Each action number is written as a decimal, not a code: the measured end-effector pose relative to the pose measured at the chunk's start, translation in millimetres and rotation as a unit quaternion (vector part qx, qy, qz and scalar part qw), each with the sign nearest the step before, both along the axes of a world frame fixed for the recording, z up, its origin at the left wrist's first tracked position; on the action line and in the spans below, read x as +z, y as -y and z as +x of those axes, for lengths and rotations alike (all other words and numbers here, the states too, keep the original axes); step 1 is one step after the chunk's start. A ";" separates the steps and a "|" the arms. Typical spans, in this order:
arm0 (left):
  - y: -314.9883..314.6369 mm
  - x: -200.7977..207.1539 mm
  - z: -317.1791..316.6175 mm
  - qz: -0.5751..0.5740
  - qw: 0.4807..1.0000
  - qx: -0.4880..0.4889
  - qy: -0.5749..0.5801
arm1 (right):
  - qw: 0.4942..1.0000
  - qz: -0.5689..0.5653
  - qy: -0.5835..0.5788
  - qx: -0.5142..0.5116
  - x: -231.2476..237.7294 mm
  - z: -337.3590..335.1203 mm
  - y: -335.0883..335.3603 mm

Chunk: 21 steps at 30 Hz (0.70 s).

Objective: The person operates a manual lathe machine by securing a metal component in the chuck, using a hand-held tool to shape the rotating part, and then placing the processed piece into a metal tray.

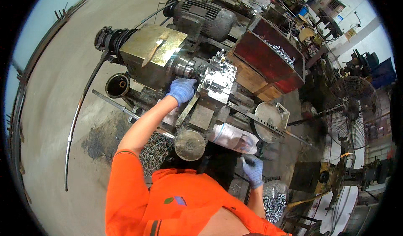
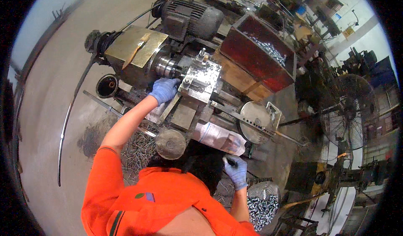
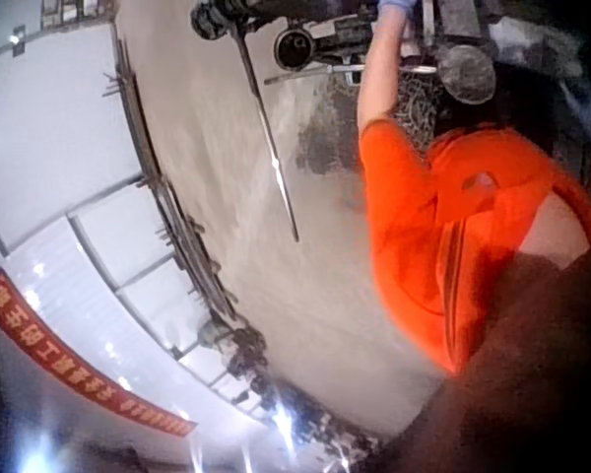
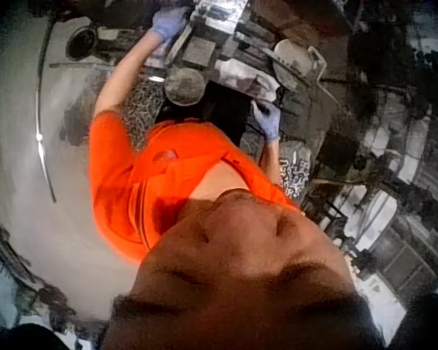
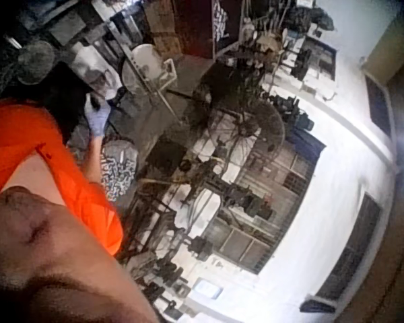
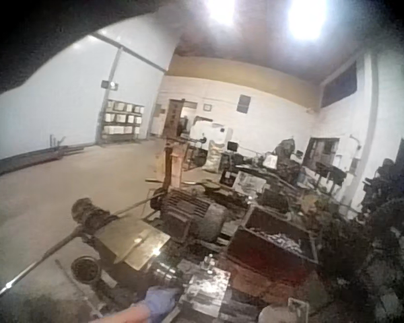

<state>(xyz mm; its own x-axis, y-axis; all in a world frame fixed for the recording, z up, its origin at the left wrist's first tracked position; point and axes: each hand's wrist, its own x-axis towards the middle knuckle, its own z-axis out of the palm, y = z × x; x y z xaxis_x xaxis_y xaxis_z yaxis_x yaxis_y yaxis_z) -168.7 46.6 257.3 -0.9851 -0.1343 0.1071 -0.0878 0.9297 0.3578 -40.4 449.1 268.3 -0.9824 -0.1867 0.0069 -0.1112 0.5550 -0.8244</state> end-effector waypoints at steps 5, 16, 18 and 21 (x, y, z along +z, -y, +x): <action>-0.6 -16.2 -18.3 0.011 0.996 0.052 0.065 | 0.999 0.026 0.028 -0.019 -9.3 10.2 -13.4; 1.0 47.0 85.9 -0.026 0.994 -0.037 -0.095 | 0.999 0.001 0.046 0.008 -5.4 1.7 -1.3; 13.9 59.2 123.4 -0.023 0.987 -0.042 -0.151 | 0.999 0.008 0.038 0.016 -1.1 1.0 4.8; 33.8 80.1 183.4 0.006 0.988 0.027 -0.153 | 0.999 0.012 0.031 0.036 3.2 -2.0 12.3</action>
<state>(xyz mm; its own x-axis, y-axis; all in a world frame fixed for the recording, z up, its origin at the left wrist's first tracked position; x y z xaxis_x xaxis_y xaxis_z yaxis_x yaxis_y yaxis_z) 14.7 12.8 337.5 -0.8983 -0.1884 0.3970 -0.0227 0.9221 0.3863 -42.3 436.8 271.6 -0.9647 -0.2565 -0.0593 -0.1004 0.5666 -0.8178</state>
